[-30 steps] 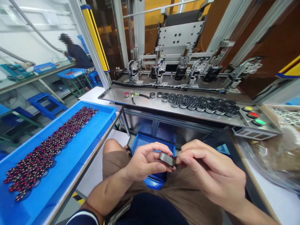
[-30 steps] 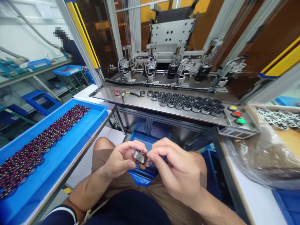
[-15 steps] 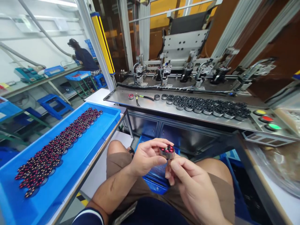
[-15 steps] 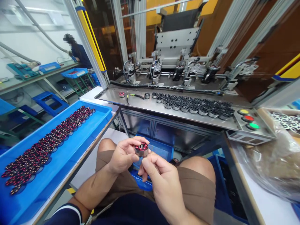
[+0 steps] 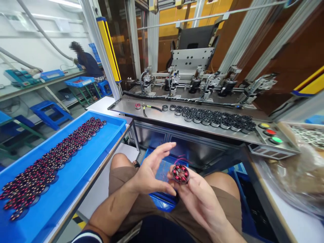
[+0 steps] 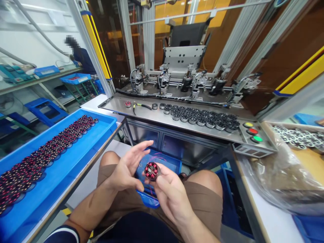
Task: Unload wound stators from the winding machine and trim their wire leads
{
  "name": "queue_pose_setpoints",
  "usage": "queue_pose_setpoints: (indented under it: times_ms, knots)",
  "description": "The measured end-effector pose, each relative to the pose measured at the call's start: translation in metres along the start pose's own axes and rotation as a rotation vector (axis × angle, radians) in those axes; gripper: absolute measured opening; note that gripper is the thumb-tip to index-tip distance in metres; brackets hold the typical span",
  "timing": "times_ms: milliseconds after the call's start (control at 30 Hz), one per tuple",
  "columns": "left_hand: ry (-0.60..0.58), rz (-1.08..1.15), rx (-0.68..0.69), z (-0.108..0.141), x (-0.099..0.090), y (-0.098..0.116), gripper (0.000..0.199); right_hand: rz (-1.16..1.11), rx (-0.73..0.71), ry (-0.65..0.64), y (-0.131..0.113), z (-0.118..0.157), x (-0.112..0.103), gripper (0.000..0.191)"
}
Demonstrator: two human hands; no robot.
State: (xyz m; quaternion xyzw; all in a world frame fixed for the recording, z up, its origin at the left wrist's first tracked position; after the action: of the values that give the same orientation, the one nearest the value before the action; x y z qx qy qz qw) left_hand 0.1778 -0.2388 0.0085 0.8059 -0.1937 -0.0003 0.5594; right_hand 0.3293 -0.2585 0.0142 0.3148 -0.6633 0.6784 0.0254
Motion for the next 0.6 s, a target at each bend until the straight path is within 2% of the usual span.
queue_pose_setpoints:
  times_ms: [67, 133, 233, 400, 500, 600]
  knots:
    - [0.048, -0.108, -0.094, 0.003, -0.001, 0.003, 0.082, 0.233, -0.192, 0.108, -0.007, 0.002, -0.011, 0.035]
    - [0.013, -0.15, -0.191, 0.006, 0.003, 0.005, 0.07, 0.533, -0.434, 0.184, -0.015, 0.007, -0.017, 0.028]
    - [-0.029, -0.13, -0.258, 0.007, 0.01, 0.006, 0.066, 0.842, -0.672, 0.159, -0.022, 0.012, -0.018, 0.027]
    - [-0.04, -0.182, -0.217, 0.007, 0.013, 0.008, 0.053, 0.946, -0.738, 0.095, -0.024, 0.016, -0.016, 0.038]
    - [-0.036, -0.266, -0.096, 0.007, 0.013, 0.012, 0.046, 0.912, -0.714, 0.056, -0.028, 0.016, -0.017, 0.038]
    - [0.002, -0.335, 0.052, 0.008, 0.014, 0.017, 0.04, 0.869, -0.692, 0.034, -0.036, 0.016, -0.016, 0.03]
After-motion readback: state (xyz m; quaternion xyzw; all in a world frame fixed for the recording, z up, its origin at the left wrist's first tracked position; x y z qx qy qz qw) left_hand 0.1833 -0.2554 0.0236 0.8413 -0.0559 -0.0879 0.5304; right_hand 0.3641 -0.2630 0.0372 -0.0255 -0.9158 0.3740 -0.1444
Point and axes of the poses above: each hand's wrist, its own z-axis away from the middle knuckle, its own x-axis out of the palm, y = z × x, the point moved 3 cm from there along -z, towards the middle knuckle
